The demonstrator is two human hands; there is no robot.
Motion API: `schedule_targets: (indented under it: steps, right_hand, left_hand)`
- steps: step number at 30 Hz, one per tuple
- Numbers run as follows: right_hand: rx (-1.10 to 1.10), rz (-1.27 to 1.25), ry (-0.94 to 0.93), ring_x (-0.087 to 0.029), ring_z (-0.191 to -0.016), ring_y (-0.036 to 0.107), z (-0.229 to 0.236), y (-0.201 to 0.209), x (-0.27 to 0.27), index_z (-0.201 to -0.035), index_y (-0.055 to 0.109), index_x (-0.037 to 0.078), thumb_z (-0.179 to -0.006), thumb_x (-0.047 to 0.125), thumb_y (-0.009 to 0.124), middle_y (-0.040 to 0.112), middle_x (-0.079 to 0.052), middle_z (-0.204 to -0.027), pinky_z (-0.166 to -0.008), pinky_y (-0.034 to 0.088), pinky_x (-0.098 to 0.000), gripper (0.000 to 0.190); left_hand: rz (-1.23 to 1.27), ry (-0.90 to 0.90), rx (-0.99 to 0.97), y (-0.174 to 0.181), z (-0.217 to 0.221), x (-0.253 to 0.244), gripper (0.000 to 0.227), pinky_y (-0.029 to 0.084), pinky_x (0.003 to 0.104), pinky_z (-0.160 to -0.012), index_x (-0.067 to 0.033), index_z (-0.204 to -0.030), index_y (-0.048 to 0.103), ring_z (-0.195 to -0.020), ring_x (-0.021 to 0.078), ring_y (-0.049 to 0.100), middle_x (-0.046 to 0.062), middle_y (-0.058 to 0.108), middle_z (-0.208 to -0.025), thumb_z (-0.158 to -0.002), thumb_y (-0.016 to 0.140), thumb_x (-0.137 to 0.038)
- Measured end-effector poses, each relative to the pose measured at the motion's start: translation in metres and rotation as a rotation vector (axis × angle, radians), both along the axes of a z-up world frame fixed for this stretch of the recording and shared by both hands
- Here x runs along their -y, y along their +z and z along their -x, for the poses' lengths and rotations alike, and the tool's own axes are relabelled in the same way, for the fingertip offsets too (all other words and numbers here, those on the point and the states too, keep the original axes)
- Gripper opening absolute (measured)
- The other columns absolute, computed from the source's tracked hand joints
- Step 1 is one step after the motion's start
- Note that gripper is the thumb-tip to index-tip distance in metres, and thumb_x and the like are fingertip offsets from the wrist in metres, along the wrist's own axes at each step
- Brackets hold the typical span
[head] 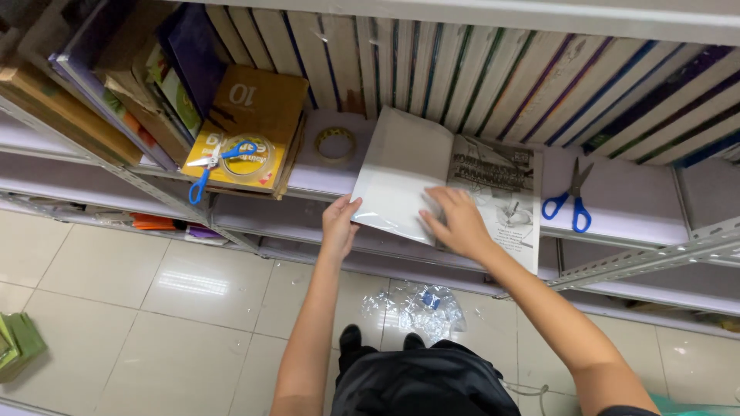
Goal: The person takes a book from a shelf, opens it, and applies clear adhesive tape to the top and bottom edges of the open pages. They smooth the tape down with their fingers, close the book, and place it back on the shelf. They repeat this process with a second book.
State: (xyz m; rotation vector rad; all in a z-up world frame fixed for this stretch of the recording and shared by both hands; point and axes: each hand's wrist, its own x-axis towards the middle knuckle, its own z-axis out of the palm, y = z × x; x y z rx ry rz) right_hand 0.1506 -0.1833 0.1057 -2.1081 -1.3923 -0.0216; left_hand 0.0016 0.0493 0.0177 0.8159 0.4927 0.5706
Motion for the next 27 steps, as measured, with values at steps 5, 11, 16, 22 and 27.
schedule_targets:
  steps: [5,11,16,22,27]
  right_hand:
    - [0.021,-0.121,-0.083,-0.041,-0.127,0.054,-0.057,-0.036,-0.080,-0.137,0.060,0.001,-0.099,0.029,0.060,0.060,-0.023,-0.139,-0.109,0.041,-0.0465,0.047]
    - [0.131,-0.091,-0.357,-0.040,-0.128,0.050,-0.084,-0.047,-0.156,-0.142,0.058,0.005,-0.098,0.027,0.060,0.057,-0.019,-0.142,-0.105,0.040,-0.0529,0.049]
    - [0.192,-0.047,-0.531,-0.036,-0.122,0.051,-0.071,-0.035,-0.189,-0.140,0.062,0.013,-0.100,0.035,0.057,0.060,-0.012,-0.131,-0.095,0.039,-0.0578,0.046]
    - [0.062,0.083,-0.639,-0.038,-0.121,0.047,-0.048,-0.020,-0.214,-0.131,0.068,0.023,-0.099,0.040,0.052,0.058,-0.013,-0.126,-0.094,0.035,-0.0603,0.039]
    - [0.101,-0.070,-0.589,-0.037,-0.127,0.047,-0.062,-0.059,-0.222,-0.134,0.064,0.017,-0.098,0.041,0.051,0.058,-0.007,-0.138,-0.094,0.032,-0.0638,0.045]
  left_hand:
    - [-0.264,-0.187,-0.141,0.005,-0.020,-0.043,0.044,0.054,0.029,-0.088,0.0102,-0.127,0.064,-0.102,0.0181,0.069,0.016,0.074,-0.113,-0.093,0.073,-0.017]
    - [-0.453,-0.334,-0.251,0.020,-0.065,-0.070,0.049,0.055,0.029,-0.083,0.0136,-0.129,0.062,-0.096,0.0180,0.071,0.017,0.077,-0.108,-0.094,0.072,-0.019]
    - [-0.557,-0.424,-0.263,0.013,-0.076,-0.076,0.051,0.057,0.031,-0.072,0.0139,-0.133,0.056,-0.083,0.0198,0.073,0.020,0.078,-0.097,-0.091,0.070,-0.011]
    - [-0.598,-0.442,-0.179,0.003,-0.080,-0.077,0.048,0.057,0.030,-0.069,0.0113,-0.133,0.056,-0.080,0.0192,0.073,0.020,0.077,-0.096,-0.091,0.068,-0.009]
    - [-0.474,-0.486,0.003,-0.015,-0.088,-0.078,0.045,0.057,0.032,-0.083,0.0119,-0.128,0.057,-0.098,0.0218,0.070,0.018,0.071,-0.113,-0.086,0.066,0.001]
